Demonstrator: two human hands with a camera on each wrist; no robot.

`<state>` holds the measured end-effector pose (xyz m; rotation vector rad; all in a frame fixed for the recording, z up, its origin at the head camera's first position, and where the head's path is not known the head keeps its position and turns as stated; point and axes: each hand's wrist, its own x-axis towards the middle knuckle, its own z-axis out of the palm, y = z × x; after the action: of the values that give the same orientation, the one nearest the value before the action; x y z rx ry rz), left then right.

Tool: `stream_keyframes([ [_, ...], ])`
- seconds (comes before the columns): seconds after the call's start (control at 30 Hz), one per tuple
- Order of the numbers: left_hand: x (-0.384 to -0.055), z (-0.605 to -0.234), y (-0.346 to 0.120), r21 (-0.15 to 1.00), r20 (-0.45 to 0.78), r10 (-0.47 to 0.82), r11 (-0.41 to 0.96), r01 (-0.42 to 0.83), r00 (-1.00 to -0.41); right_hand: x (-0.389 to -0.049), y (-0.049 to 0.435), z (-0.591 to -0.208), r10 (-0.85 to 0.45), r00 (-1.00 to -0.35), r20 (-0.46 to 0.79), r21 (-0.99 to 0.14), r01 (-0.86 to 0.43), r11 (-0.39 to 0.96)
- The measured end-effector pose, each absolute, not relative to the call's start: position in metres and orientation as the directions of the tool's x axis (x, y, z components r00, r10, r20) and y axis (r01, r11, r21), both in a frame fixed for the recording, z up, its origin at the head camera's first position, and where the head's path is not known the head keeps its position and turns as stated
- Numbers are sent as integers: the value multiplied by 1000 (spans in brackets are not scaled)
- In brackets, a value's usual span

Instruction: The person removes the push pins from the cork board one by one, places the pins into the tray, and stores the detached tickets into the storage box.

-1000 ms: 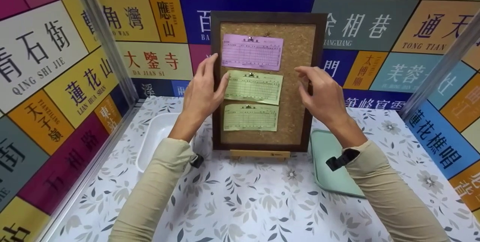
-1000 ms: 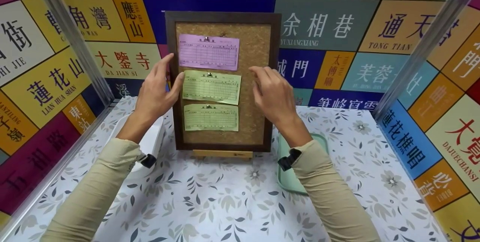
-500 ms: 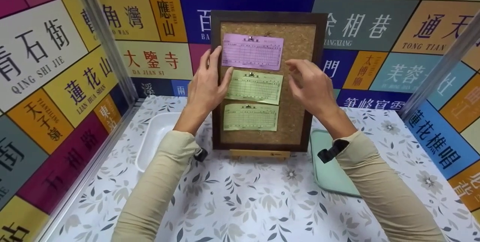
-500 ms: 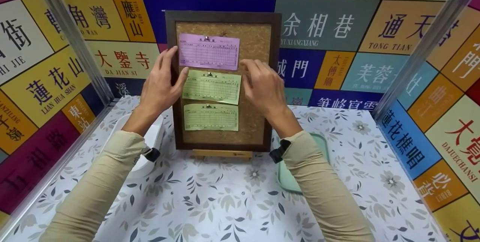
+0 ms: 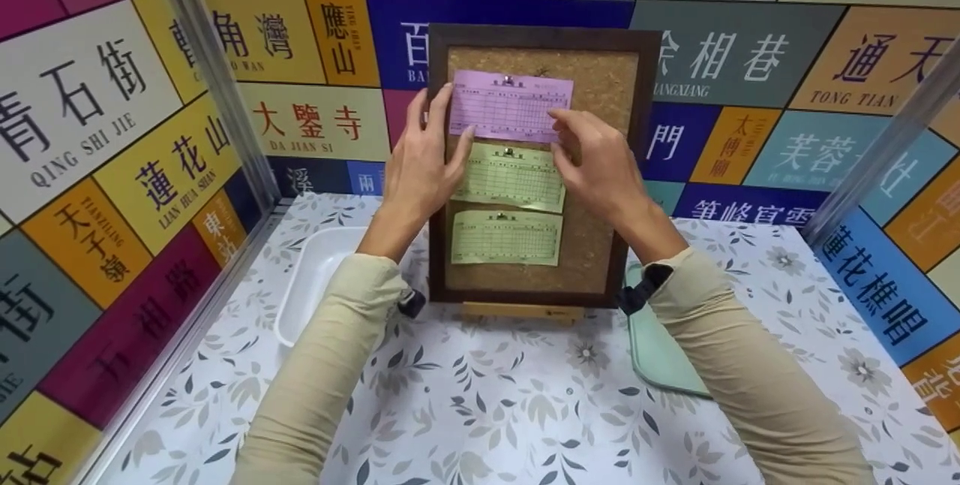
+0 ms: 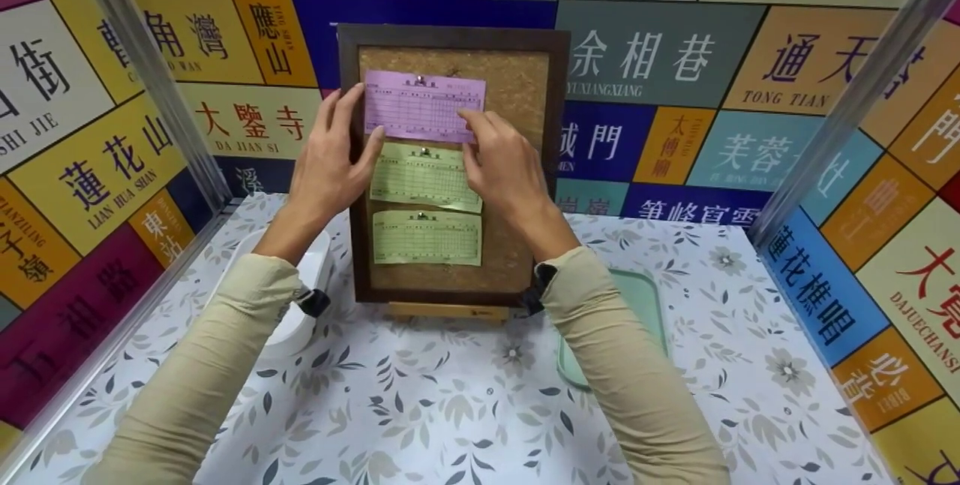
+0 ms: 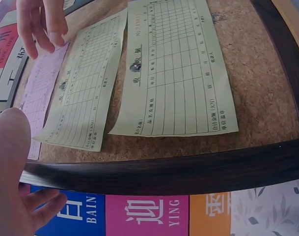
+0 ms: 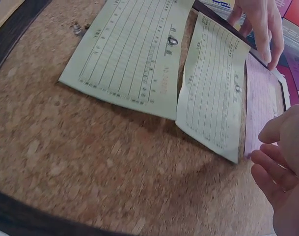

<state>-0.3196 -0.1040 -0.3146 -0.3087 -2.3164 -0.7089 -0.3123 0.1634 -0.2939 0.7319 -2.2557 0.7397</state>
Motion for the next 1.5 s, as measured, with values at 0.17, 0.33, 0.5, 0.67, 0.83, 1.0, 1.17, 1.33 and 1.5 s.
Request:
stream_keyframes([
  [0.17, -321, -315, -103, 423, 678, 12, 811, 404, -735, -317, 154, -292, -311, -633, 709, -310, -676, 669],
  [0.33, -322, -316, -103, 458, 670, 1, 787, 414, -742, -321, 147, -289, -314, -632, 708, -305, -675, 672],
  [0.5, -323, -317, -104, 487, 668, -10, 762, 427, -744, -325, 142, -286, -317, -620, 717, -294, -682, 670],
  [0.67, -325, -319, -105, 491, 685, -27, 755, 434, -728, -327, 137, -283, -319, -629, 709, -291, -673, 680],
  [0.83, -326, -320, -106, 507, 700, -58, 742, 438, -712, -330, 131, -278, -321, -634, 703, -292, -670, 683],
  [1.0, -328, -320, -106, 523, 700, -79, 734, 434, -710, -337, 126, -274, -274, -641, 717, -350, -672, 653],
  [1.17, -330, -322, -106, 530, 700, -92, 732, 429, -708, -343, 121, -271, -211, -661, 720, -428, -663, 615],
  [1.33, -330, -323, -105, 533, 703, -99, 729, 430, -704, -345, 116, -266, -194, -688, 700, -463, -643, 609],
  [1.5, -330, -322, -104, 532, 707, -98, 727, 435, -701, -348, 112, -260, -178, -704, 688, -489, -630, 603],
])
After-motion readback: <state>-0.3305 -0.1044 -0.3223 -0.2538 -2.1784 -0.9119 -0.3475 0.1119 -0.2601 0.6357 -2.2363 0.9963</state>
